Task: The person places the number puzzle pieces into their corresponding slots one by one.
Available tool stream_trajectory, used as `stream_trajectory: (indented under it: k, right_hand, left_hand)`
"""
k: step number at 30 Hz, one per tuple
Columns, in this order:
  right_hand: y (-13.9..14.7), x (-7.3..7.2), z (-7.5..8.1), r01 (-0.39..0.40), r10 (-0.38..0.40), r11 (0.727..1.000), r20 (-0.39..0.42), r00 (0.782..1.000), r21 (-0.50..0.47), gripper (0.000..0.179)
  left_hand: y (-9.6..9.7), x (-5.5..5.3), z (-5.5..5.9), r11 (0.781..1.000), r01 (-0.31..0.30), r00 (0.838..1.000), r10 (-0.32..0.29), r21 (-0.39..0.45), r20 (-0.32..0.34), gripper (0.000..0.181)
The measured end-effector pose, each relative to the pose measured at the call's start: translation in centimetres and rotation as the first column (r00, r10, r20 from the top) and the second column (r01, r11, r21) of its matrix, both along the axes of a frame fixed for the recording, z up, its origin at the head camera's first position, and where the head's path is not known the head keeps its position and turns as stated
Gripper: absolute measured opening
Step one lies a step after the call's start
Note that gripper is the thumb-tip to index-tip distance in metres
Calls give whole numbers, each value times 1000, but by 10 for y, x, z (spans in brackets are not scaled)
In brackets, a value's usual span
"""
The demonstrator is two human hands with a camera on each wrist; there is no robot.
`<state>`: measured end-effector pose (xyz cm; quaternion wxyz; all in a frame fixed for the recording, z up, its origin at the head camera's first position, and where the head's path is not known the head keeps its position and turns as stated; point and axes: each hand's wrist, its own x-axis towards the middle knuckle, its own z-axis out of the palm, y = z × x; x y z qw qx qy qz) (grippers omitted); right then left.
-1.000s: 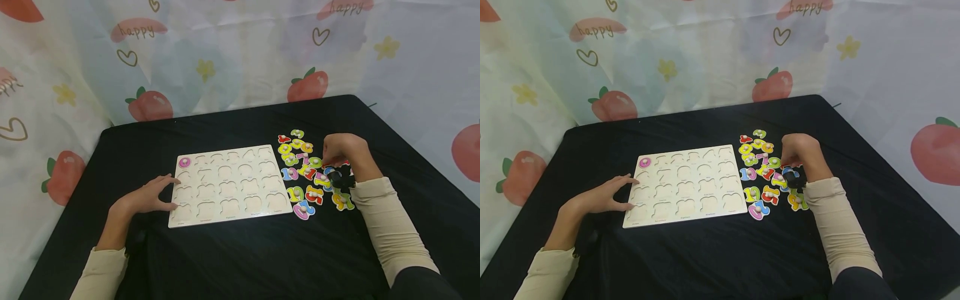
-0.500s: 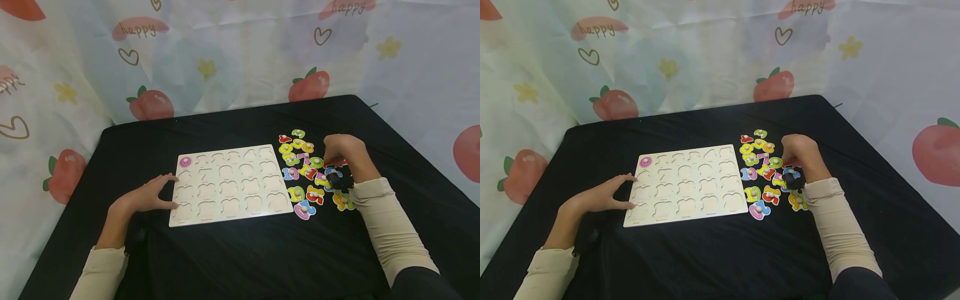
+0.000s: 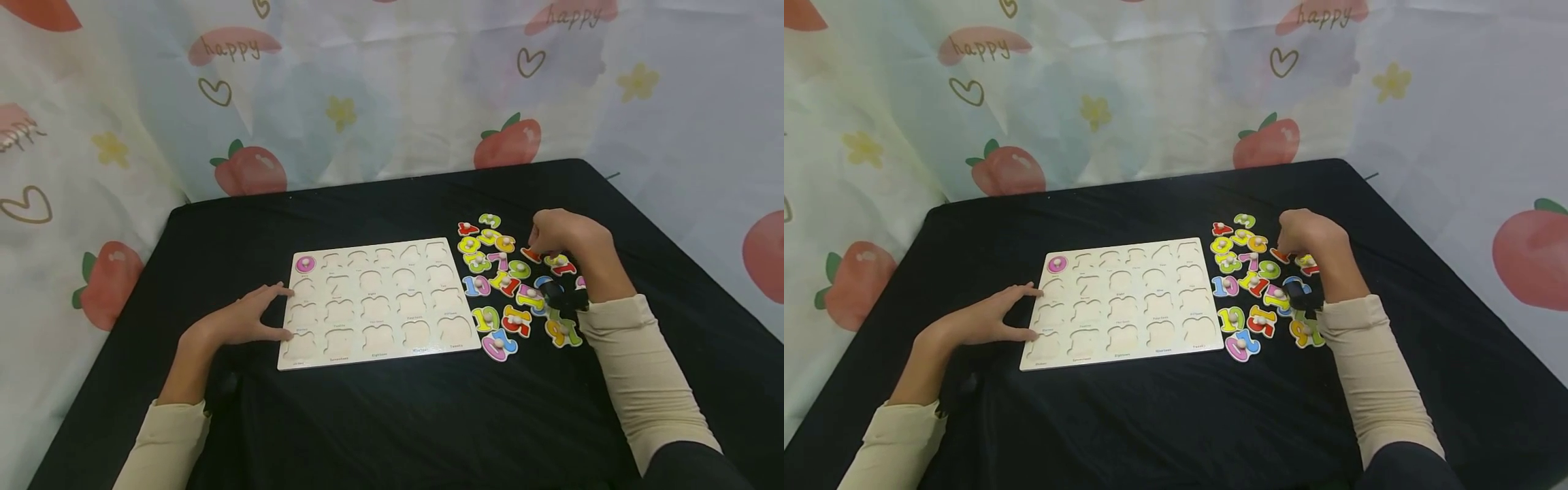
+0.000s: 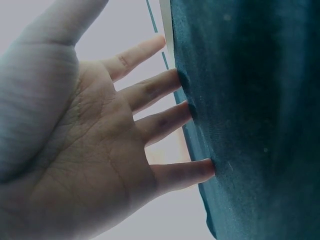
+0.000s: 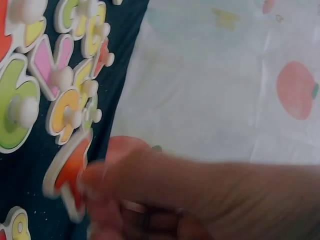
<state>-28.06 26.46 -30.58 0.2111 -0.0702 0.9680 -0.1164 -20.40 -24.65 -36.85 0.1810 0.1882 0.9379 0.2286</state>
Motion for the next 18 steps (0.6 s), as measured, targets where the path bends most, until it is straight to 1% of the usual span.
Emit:
stream_trajectory:
  k: [3, 6, 9, 13, 17, 18]
  right_hand:
    - [-8, 3, 1, -57, 56, 996, -28, 998, -62, 10]
    - [-21, 6, 2, -113, 108, 989, -56, 993, -97, 8]
    - [-35, 10, 3, -165, 155, 981, -96, 983, -105, 8]
    - [-51, 13, 2, -214, 198, 970, -139, 970, -111, 5]
    - [-64, 13, -2, -259, 237, 957, -165, 958, -133, 5]
    - [-67, 12, -3, -271, 247, 953, -170, 954, -136, 7]
  left_hand:
    - [1, 0, 1, 1000, -3, 1000, 3, -13, 0, 83]
    - [2, 0, 1, 1000, -4, 1000, 4, -24, 0, 82]
    - [1, 0, 1, 1000, -5, 1000, 5, -31, 2, 82]
    - [2, 0, 2, 999, -8, 1000, 8, -37, -1, 83]
    - [1, 0, 1, 999, -10, 1000, 9, -43, -7, 85]
    - [0, 0, 1, 999, -8, 1000, 8, -40, -7, 85]
